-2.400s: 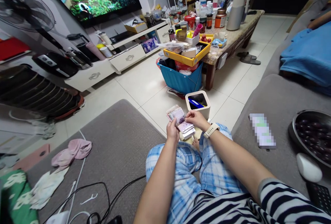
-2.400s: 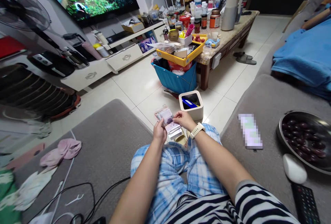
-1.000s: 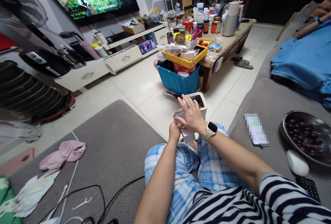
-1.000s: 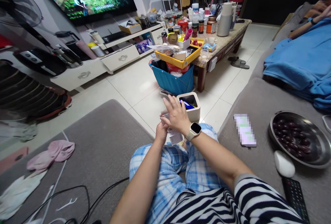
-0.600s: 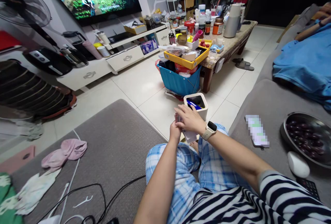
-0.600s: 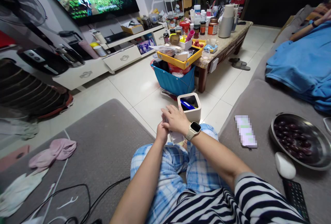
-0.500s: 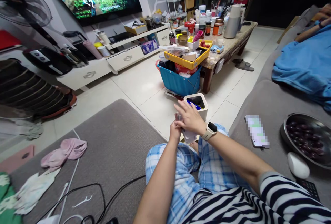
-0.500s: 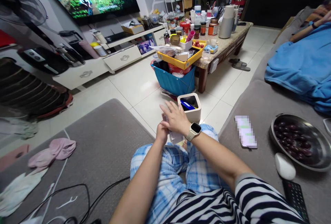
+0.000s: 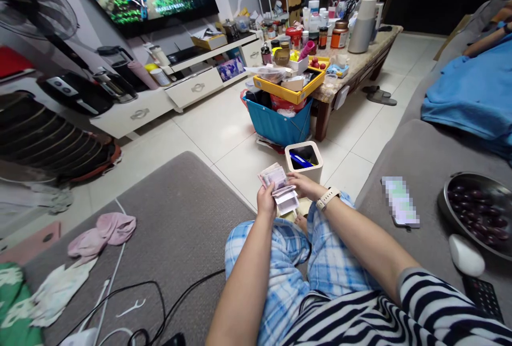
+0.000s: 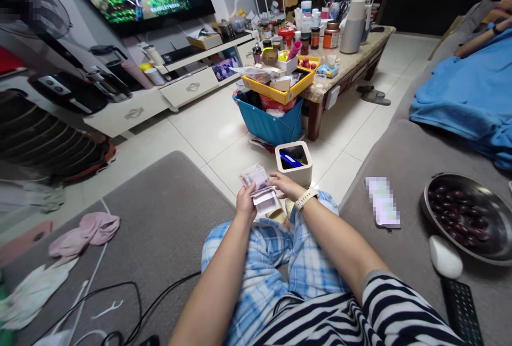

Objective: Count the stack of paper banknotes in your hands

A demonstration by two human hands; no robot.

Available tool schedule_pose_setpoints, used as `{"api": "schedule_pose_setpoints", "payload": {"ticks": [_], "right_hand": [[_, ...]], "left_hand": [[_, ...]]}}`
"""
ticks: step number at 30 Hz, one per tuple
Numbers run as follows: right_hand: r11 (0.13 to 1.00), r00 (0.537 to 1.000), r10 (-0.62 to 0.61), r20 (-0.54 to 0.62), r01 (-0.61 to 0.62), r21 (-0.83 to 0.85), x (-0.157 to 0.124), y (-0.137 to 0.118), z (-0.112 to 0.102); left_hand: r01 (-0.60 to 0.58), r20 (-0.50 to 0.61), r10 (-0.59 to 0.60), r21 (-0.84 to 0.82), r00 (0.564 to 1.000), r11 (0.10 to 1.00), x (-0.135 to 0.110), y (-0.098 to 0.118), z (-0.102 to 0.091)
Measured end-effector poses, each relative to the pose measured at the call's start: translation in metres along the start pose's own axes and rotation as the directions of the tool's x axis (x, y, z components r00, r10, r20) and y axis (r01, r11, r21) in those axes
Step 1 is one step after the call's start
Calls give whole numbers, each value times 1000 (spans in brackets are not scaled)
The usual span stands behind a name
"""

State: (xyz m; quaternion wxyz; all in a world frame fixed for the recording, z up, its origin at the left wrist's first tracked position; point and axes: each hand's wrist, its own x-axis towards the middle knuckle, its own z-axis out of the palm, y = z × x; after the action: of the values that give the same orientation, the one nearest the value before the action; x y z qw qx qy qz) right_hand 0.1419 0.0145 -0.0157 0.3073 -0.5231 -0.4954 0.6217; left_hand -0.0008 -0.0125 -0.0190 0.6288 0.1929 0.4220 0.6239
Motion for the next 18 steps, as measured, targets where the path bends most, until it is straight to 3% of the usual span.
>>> {"api": "schedule_pose_setpoints", "payload": {"ticks": [3, 4, 7, 11, 18], "right_hand": [[972, 975, 222, 25, -223, 74, 0, 7, 3], [967, 970, 243, 4, -242, 80, 1, 7, 3], [971, 975, 221, 12, -222, 94, 2, 8, 4], [974, 981, 172, 87, -183, 136, 4, 8, 5], [983, 997, 80, 14, -81, 163, 8, 11, 8]], "left_hand": [[-58, -17, 59, 59, 998, 997, 1, -2, -1], [-75, -18, 77, 93, 997, 993, 1, -3, -1], [-88, -12, 91, 135, 996, 987, 2, -5, -1], [-23, 12, 22, 62, 1000, 998, 1, -4, 1], [-91, 14, 90, 201, 996, 975, 1, -5, -3]]}}
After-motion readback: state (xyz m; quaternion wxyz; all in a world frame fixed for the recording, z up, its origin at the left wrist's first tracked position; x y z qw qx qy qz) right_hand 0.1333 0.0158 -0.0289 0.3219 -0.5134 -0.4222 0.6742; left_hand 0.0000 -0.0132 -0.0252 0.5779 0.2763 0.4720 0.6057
